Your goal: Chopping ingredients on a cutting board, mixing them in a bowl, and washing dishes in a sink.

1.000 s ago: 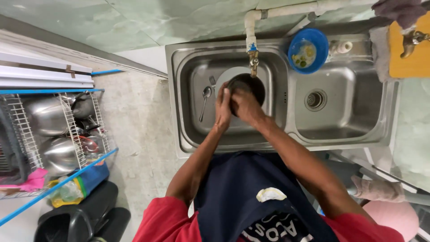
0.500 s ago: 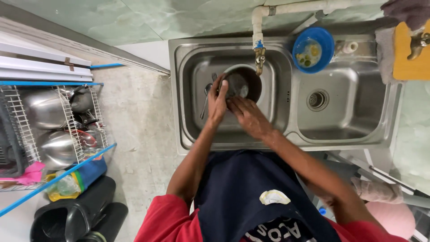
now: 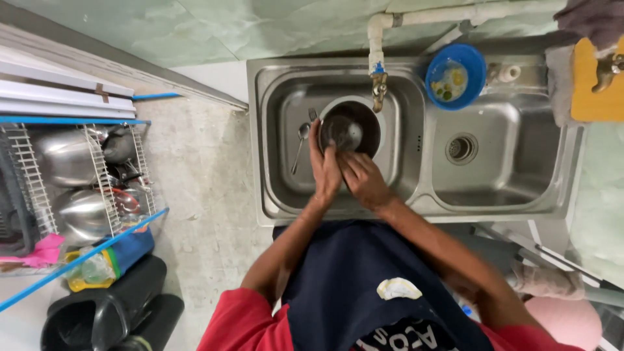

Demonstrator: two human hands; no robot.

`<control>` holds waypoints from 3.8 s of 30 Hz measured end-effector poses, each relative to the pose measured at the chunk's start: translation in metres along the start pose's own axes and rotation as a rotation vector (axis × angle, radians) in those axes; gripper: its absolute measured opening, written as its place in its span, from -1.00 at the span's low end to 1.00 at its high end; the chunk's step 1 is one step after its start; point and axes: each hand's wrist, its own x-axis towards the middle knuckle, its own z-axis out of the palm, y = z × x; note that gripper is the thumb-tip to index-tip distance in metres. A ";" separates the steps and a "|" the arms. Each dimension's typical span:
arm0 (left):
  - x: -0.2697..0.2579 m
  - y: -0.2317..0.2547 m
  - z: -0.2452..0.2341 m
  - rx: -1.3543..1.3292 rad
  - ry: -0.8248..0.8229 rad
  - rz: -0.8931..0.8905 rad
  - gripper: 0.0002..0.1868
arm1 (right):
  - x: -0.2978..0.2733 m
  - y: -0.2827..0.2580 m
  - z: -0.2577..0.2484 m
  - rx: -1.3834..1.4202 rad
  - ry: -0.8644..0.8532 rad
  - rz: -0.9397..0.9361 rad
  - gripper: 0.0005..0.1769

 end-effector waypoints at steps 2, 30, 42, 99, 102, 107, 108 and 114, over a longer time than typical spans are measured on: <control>0.009 -0.002 -0.017 0.012 0.047 -0.051 -0.33 | 0.002 0.004 -0.012 0.015 -0.004 -0.025 -0.60; 0.038 0.047 -0.035 0.104 -0.405 -0.307 -0.44 | 0.028 0.021 -0.054 -0.140 -0.303 -0.057 -0.59; 0.023 0.026 -0.016 0.046 -0.390 -0.199 -0.42 | 0.044 0.007 -0.015 0.330 -0.054 0.420 -0.76; 0.041 0.060 -0.028 -0.681 -0.787 -1.019 -0.27 | 0.000 0.073 -0.076 0.323 -0.581 -0.295 -0.63; 0.019 -0.023 -0.025 -0.940 -0.581 -0.843 -0.36 | -0.036 0.072 -0.055 0.686 -0.578 0.170 -0.59; 0.015 -0.075 -0.026 -0.941 -0.110 -0.829 -0.49 | -0.100 0.081 0.024 1.173 -0.213 0.828 -0.53; 0.019 -0.066 -0.023 -0.831 -0.003 -0.806 -0.51 | -0.097 0.077 0.027 1.228 0.024 0.914 -0.50; 0.026 -0.069 -0.023 0.052 0.095 -0.437 -0.38 | -0.028 0.019 -0.006 0.934 0.417 0.813 -0.54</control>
